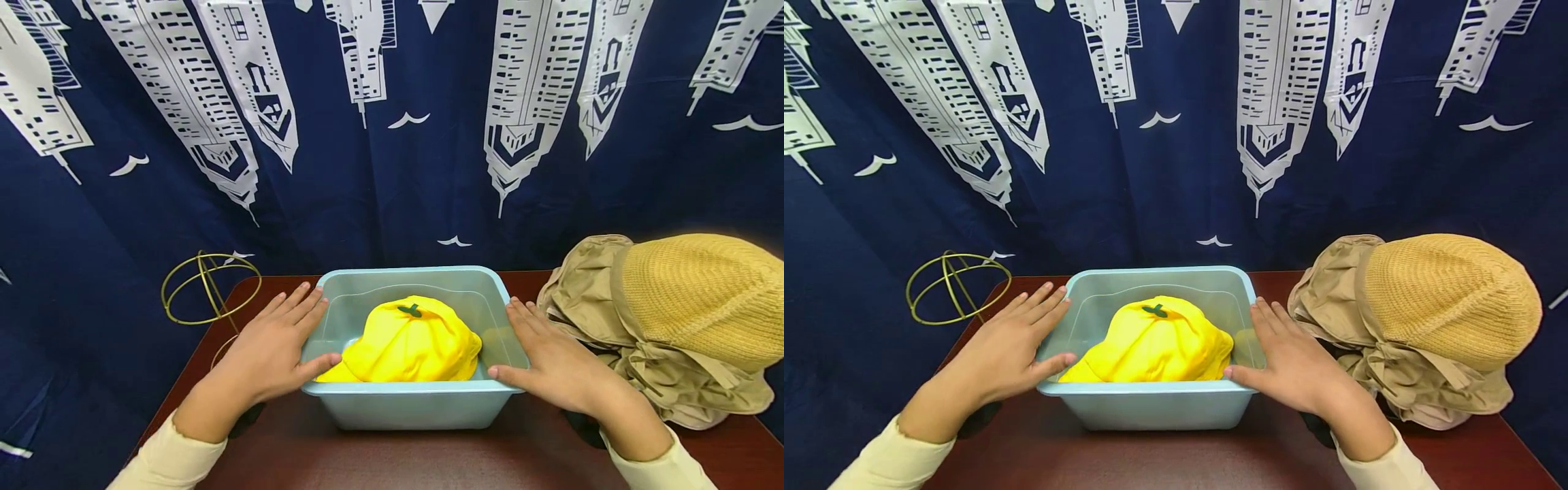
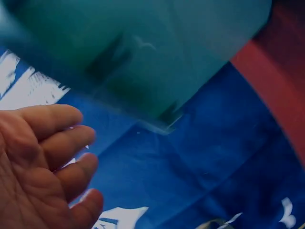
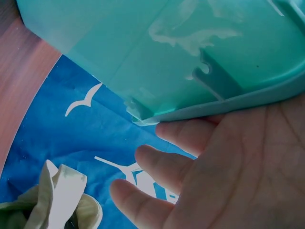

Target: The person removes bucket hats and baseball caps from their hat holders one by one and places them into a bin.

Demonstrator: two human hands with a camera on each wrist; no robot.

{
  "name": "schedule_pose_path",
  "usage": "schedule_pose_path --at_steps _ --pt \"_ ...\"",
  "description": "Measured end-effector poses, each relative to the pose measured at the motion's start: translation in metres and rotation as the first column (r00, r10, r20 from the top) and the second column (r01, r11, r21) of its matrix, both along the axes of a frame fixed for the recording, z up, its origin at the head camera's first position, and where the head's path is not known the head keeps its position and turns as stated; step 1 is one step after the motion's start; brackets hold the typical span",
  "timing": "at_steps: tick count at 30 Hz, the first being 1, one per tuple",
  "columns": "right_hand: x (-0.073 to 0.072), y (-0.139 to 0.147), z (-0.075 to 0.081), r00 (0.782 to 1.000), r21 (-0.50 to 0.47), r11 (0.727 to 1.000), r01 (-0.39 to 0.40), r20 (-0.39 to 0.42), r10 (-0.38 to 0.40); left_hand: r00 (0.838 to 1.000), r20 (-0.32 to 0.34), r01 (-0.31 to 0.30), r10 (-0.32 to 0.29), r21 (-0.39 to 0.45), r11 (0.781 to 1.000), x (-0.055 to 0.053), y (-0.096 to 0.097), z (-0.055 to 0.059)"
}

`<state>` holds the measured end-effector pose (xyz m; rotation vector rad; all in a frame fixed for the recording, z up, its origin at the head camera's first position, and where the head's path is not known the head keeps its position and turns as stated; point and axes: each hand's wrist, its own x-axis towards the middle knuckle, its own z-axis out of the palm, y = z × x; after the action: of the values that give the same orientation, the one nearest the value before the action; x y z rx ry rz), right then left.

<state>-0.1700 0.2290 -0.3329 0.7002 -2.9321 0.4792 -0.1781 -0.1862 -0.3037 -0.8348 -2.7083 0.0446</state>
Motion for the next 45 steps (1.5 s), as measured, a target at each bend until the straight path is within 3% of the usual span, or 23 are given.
schedule_pose_path --at_steps 4,7,15,18,20,23,28,32,36,38,42,45 --pt "0.003 0.001 -0.001 0.999 0.028 0.999 0.031 0.012 -0.032 0.997 0.039 -0.071 0.068 0.07 0.995 0.01 -0.006 -0.025" --pt "0.004 0.0 -0.001 0.999 0.046 0.998 0.038 0.012 -0.039 0.995 0.048 -0.088 0.084 0.1 0.991 0.014 -0.007 -0.035" --pt "0.004 -0.002 0.005 0.998 0.123 0.991 0.057 -0.044 -0.052 0.998 0.008 -0.066 0.065 0.104 0.992 0.014 -0.007 -0.042" --pt "0.002 0.001 0.008 0.994 0.134 0.99 0.052 -0.107 -0.038 0.998 -0.002 -0.058 0.059 0.111 0.992 0.013 -0.006 -0.043" --pt "0.0 0.009 0.013 0.981 0.146 0.989 0.038 -0.195 -0.009 0.998 -0.005 -0.055 0.056 0.118 0.991 0.013 -0.006 -0.043" --pt "-0.006 0.032 0.025 0.927 0.148 0.989 -0.001 -0.371 0.056 0.999 -0.014 -0.046 0.048 0.121 0.992 0.013 -0.006 -0.044" --pt "-0.013 0.088 0.047 0.798 0.133 0.989 -0.059 -0.589 0.127 0.999 -0.019 -0.043 0.046 0.111 0.993 0.014 -0.006 -0.045" --pt "-0.014 0.129 0.058 0.73 0.162 0.986 -0.042 -0.669 0.141 0.999 -0.02 -0.04 0.043 0.108 0.993 0.013 -0.006 -0.044" --pt "-0.015 0.162 0.065 0.69 0.197 0.98 0.015 -0.711 0.132 0.999 -0.022 -0.04 0.043 0.109 0.993 0.013 -0.006 -0.044" --pt "-0.016 0.175 0.066 0.696 0.212 0.976 0.052 -0.708 0.117 0.999 -0.02 -0.04 0.042 0.111 0.993 0.013 -0.005 -0.044" --pt "-0.014 0.193 0.063 0.774 0.23 0.967 0.106 -0.63 0.066 0.999 -0.016 -0.044 0.046 0.118 0.992 0.014 -0.005 -0.045" --pt "-0.015 0.2 0.06 0.799 0.244 0.964 0.105 -0.598 0.065 0.999 -0.016 -0.046 0.048 0.123 0.991 0.014 -0.004 -0.046"
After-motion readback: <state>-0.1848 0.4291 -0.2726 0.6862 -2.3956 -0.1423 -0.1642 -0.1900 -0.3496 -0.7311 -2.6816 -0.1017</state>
